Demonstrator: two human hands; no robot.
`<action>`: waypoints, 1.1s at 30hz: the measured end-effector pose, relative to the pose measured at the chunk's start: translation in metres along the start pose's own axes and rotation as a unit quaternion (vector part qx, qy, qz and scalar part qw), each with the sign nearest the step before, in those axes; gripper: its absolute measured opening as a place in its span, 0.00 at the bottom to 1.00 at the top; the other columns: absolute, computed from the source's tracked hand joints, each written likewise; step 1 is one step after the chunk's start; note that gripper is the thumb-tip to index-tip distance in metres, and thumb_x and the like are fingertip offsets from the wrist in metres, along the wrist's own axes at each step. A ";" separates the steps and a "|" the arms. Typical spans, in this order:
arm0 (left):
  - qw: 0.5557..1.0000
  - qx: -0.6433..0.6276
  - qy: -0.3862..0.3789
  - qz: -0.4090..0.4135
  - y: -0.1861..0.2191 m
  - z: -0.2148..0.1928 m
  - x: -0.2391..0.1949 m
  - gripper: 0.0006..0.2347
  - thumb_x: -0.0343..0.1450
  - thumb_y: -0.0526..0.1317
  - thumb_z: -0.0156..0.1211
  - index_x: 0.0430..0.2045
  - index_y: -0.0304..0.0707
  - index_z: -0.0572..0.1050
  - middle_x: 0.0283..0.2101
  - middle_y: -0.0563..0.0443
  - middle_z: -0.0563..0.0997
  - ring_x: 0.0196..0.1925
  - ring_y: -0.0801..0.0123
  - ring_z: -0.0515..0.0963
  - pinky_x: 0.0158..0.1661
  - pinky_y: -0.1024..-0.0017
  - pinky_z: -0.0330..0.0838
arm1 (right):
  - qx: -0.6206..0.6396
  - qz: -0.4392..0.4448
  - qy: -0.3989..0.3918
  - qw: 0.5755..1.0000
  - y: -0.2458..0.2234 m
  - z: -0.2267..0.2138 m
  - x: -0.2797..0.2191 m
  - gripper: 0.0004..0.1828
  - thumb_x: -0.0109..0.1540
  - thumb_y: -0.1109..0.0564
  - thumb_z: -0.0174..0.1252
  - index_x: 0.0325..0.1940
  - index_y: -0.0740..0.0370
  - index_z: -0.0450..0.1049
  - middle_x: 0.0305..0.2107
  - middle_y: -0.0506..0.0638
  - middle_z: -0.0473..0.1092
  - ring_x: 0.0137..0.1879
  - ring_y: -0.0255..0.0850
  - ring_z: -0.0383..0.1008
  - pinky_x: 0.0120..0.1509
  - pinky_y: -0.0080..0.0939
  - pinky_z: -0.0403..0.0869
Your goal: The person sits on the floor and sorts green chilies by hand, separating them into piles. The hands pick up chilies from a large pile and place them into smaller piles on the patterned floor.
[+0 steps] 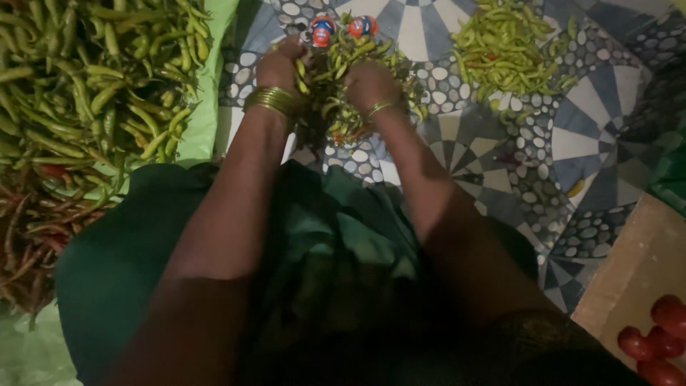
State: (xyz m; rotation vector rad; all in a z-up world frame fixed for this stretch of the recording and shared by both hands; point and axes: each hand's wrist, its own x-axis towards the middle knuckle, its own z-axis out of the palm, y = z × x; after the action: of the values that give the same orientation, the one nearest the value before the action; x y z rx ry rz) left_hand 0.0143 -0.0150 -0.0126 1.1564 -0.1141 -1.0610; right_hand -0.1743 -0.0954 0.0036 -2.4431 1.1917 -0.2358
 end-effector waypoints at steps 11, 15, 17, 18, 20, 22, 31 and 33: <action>0.945 0.295 -0.122 -0.072 0.015 0.025 -0.061 0.14 0.71 0.49 0.68 0.38 0.37 0.82 0.32 0.51 0.81 0.30 0.70 0.75 0.31 0.71 0.67 | 0.540 0.004 -0.123 0.833 0.009 -0.068 -0.018 0.05 0.63 0.67 0.63 0.42 0.63 0.76 0.34 0.49 0.75 0.39 0.36 0.75 0.44 0.33 0.73; 0.951 0.235 -0.201 0.011 0.005 0.024 -0.052 0.11 0.70 0.44 0.68 0.38 0.34 0.83 0.35 0.53 0.85 0.32 0.72 0.76 0.35 0.73 0.71 | 0.461 -0.154 -0.083 0.870 0.003 -0.060 -0.008 0.06 0.61 0.67 0.64 0.42 0.64 0.78 0.39 0.48 0.76 0.46 0.35 0.79 0.55 0.36 0.78; 0.947 0.280 -0.156 0.009 -0.002 0.021 -0.044 0.10 0.68 0.41 0.68 0.39 0.39 0.82 0.33 0.53 0.84 0.31 0.73 0.78 0.34 0.73 0.72 | 0.420 -0.150 -0.051 0.893 0.000 -0.059 -0.007 0.07 0.61 0.66 0.65 0.43 0.64 0.78 0.40 0.47 0.76 0.47 0.34 0.78 0.54 0.36 0.78; 0.944 0.302 -0.134 0.007 -0.005 0.019 -0.040 0.10 0.66 0.40 0.67 0.39 0.41 0.82 0.32 0.54 0.84 0.31 0.73 0.79 0.34 0.72 0.73 | 0.424 -0.122 -0.036 0.897 -0.001 -0.060 -0.007 0.09 0.60 0.65 0.65 0.44 0.62 0.78 0.39 0.45 0.77 0.46 0.33 0.78 0.53 0.35 0.78; 0.937 0.300 -0.177 0.037 -0.008 0.021 -0.035 0.09 0.67 0.39 0.67 0.37 0.37 0.83 0.33 0.53 0.85 0.33 0.71 0.81 0.36 0.71 0.75 | 0.421 -0.079 -0.025 0.903 -0.002 -0.063 -0.011 0.09 0.61 0.62 0.65 0.46 0.60 0.79 0.38 0.43 0.77 0.44 0.31 0.78 0.50 0.33 0.77; 0.918 0.347 -0.187 0.039 -0.008 0.023 -0.035 0.08 0.68 0.40 0.65 0.35 0.35 0.84 0.33 0.51 0.86 0.34 0.70 0.83 0.37 0.70 0.76 | 0.413 -0.050 -0.036 0.909 -0.002 -0.065 -0.014 0.08 0.62 0.60 0.65 0.45 0.58 0.80 0.35 0.42 0.77 0.40 0.31 0.76 0.45 0.32 0.75; 0.752 0.615 -0.202 0.127 -0.002 0.028 -0.046 0.11 0.68 0.46 0.64 0.33 0.38 0.83 0.34 0.42 0.85 0.35 0.58 0.84 0.40 0.63 0.76 | 0.363 0.011 -0.117 0.924 -0.007 -0.038 -0.002 0.11 0.67 0.52 0.55 0.40 0.61 0.78 0.25 0.46 0.73 0.27 0.33 0.71 0.31 0.36 0.72; 0.646 0.702 -0.197 0.224 -0.004 0.028 -0.039 0.10 0.69 0.45 0.64 0.35 0.38 0.83 0.36 0.38 0.83 0.36 0.50 0.82 0.40 0.58 0.74 | 0.448 0.085 -0.130 0.880 0.001 -0.033 -0.003 0.11 0.68 0.54 0.59 0.38 0.65 0.73 0.25 0.47 0.69 0.26 0.35 0.63 0.28 0.36 0.62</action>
State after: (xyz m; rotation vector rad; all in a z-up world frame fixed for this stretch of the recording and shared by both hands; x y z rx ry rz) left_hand -0.0248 -0.0059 0.0133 2.0443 -1.7567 -0.6106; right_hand -0.1871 -0.1030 0.0333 -1.4944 0.8833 -0.3070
